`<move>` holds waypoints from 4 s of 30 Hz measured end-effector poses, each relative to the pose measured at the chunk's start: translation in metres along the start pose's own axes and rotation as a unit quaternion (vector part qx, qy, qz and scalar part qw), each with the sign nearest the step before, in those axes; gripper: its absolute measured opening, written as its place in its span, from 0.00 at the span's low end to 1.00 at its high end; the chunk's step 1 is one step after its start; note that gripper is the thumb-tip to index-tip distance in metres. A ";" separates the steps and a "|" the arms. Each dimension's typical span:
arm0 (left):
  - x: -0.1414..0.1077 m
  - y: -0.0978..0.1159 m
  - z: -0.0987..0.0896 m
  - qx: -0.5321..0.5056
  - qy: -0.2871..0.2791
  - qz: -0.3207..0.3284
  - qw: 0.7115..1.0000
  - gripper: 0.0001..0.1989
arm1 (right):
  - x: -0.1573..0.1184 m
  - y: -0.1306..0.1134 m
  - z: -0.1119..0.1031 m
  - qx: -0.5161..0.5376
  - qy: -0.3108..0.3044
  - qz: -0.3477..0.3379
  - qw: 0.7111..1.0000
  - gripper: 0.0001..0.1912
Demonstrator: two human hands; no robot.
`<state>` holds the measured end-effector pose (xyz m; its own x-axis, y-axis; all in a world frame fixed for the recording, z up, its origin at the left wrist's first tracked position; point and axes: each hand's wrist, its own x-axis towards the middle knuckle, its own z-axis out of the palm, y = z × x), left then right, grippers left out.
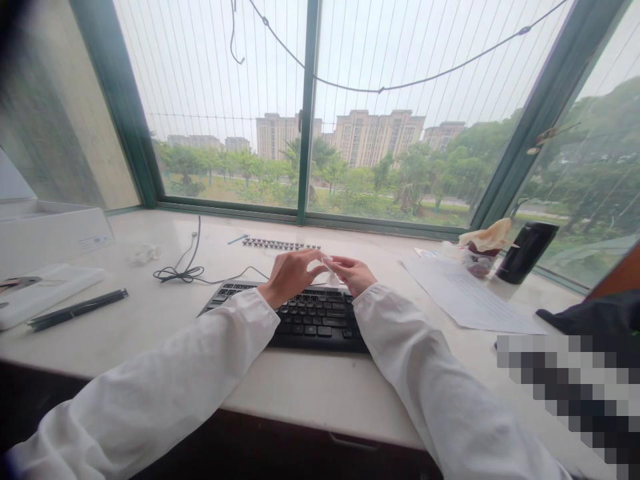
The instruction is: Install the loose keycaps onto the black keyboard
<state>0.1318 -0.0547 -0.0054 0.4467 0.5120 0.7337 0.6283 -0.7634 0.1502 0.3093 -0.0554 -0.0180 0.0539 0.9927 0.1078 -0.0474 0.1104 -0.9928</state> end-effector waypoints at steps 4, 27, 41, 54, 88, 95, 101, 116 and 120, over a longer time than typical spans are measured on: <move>0.000 0.000 0.000 0.005 -0.014 0.004 1.000 0.09 | -0.001 0.000 -0.002 -0.044 0.013 -0.005 0.999 0.28; 0.000 0.004 0.002 -0.045 0.006 0.002 0.999 0.12 | 0.002 -0.001 -0.002 -0.015 0.056 -0.021 0.998 0.26; 0.003 0.004 -0.002 -0.068 0.021 -0.021 0.997 0.15 | 0.001 0.003 0.000 0.035 0.001 -0.056 0.998 0.29; 0.003 -0.002 0.001 -0.042 0.001 -0.019 0.999 0.15 | 0.001 0.000 -0.002 -0.024 0.057 -0.021 0.998 0.26; 0.008 -0.010 -0.006 -0.047 -0.039 0.061 0.996 0.11 | -0.013 -0.021 -0.009 -0.349 -0.009 -0.177 0.920 0.17; 0.008 -0.009 -0.008 -0.044 -0.058 0.048 0.996 0.16 | -0.006 -0.011 -0.011 -0.292 -0.061 -0.154 0.942 0.20; 0.012 -0.018 -0.007 -0.109 -0.113 -0.050 0.986 0.12 | -0.010 -0.019 -0.009 -0.334 -0.080 -0.089 0.935 0.16; 0.017 -0.029 -0.023 -0.180 -0.394 -0.197 0.879 0.17 | -0.010 -0.010 -0.006 -0.423 -0.196 -0.062 0.883 0.22; 0.016 -0.029 -0.017 -0.162 -0.411 -0.213 0.871 0.17 | -0.009 -0.004 -0.005 -0.488 -0.175 -0.063 0.853 0.23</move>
<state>0.1099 -0.0308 0.0131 0.6069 0.7829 -0.1371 0.6945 -0.4386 0.5703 0.3136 -0.0649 -0.0150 -0.3126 0.9482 0.0570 0.7984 0.2948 -0.5250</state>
